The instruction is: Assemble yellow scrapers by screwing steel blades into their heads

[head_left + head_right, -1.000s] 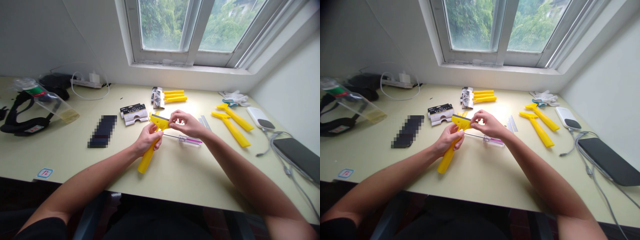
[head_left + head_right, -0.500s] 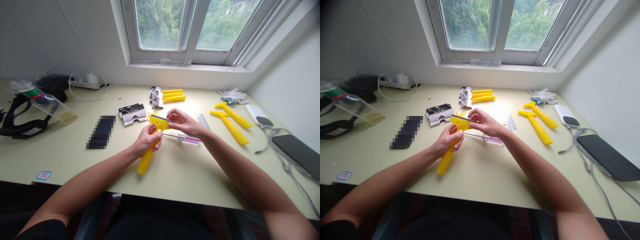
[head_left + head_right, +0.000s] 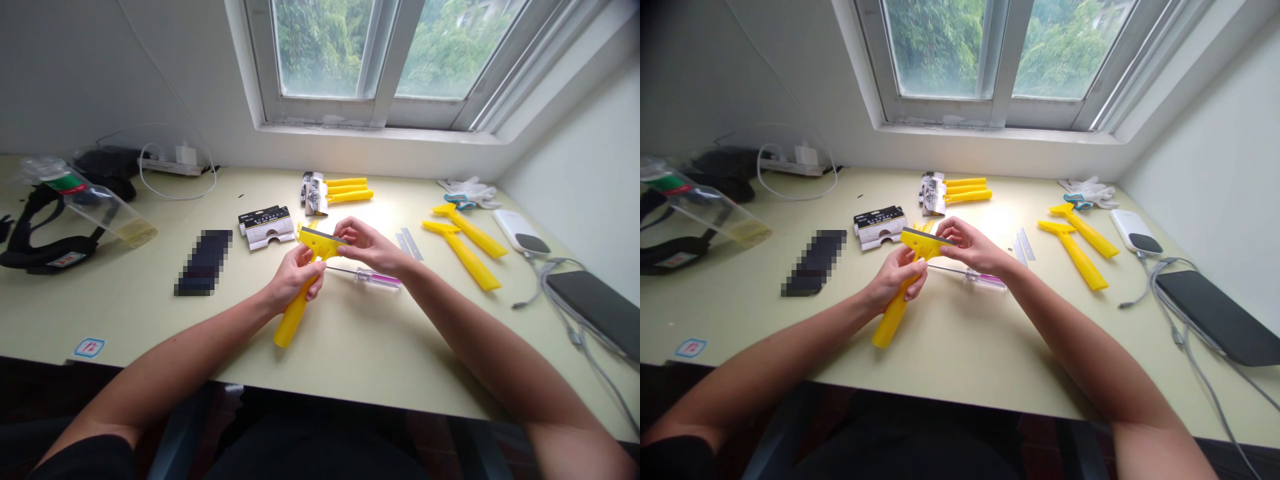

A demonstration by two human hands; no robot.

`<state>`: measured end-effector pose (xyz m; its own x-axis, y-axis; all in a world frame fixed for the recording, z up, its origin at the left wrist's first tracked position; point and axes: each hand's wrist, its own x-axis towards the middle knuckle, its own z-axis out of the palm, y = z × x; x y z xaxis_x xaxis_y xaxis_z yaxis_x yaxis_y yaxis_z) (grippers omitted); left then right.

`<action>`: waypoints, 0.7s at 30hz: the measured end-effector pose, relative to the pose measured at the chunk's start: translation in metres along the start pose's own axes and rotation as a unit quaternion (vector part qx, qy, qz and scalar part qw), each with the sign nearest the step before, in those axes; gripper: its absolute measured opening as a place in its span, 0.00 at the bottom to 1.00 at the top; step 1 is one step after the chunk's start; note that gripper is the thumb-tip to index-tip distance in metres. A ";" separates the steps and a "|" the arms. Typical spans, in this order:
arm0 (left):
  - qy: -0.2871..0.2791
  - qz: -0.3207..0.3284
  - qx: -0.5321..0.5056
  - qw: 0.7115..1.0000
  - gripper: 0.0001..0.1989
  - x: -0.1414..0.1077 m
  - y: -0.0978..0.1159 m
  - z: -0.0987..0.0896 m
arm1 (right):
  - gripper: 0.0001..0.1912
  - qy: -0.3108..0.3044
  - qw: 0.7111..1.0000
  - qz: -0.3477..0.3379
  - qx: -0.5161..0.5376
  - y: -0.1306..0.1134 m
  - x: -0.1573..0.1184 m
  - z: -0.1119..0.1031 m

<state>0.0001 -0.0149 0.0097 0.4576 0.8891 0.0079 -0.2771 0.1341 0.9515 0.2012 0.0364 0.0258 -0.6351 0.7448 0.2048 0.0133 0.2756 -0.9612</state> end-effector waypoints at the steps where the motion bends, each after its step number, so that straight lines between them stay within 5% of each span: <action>1: 0.001 0.001 -0.001 1.000 0.19 0.000 0.000 0.000 | 0.14 0.004 1.000 0.000 -0.008 0.000 0.000 0.000; 6: 0.025 0.017 -0.010 1.000 0.17 0.003 -0.002 -0.002 | 0.18 0.018 0.983 0.047 -0.176 -0.015 -0.003 -0.015; 9: 0.055 0.024 -0.021 0.998 0.16 0.007 -0.002 -0.006 | 0.21 0.031 0.919 0.134 -0.370 -0.031 -0.009 -0.030; 12: 0.079 0.028 -0.031 0.996 0.15 0.010 -0.002 -0.012 | 0.22 -0.121 0.823 0.275 -0.481 -0.040 -0.015 -0.035; 15: 0.095 0.029 -0.035 0.994 0.16 0.012 -0.001 -0.014 | 0.13 -0.232 0.758 0.332 -0.511 -0.043 -0.016 -0.027; 18: 0.107 0.032 -0.034 0.993 0.16 0.012 0.000 -0.013 | 0.10 -0.243 0.754 0.321 -0.520 -0.052 -0.019 -0.026; 21: 0.112 0.031 -0.031 0.993 0.15 0.012 0.001 -0.013 | 0.16 -0.200 0.788 0.291 -0.505 -0.075 -0.028 -0.042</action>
<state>-0.0055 0.0010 0.0067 0.2412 0.9704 -0.0089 -0.3531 0.0963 0.9306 0.2507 0.0205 0.0995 -0.4850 0.7274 -0.4855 0.8710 0.4519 -0.1929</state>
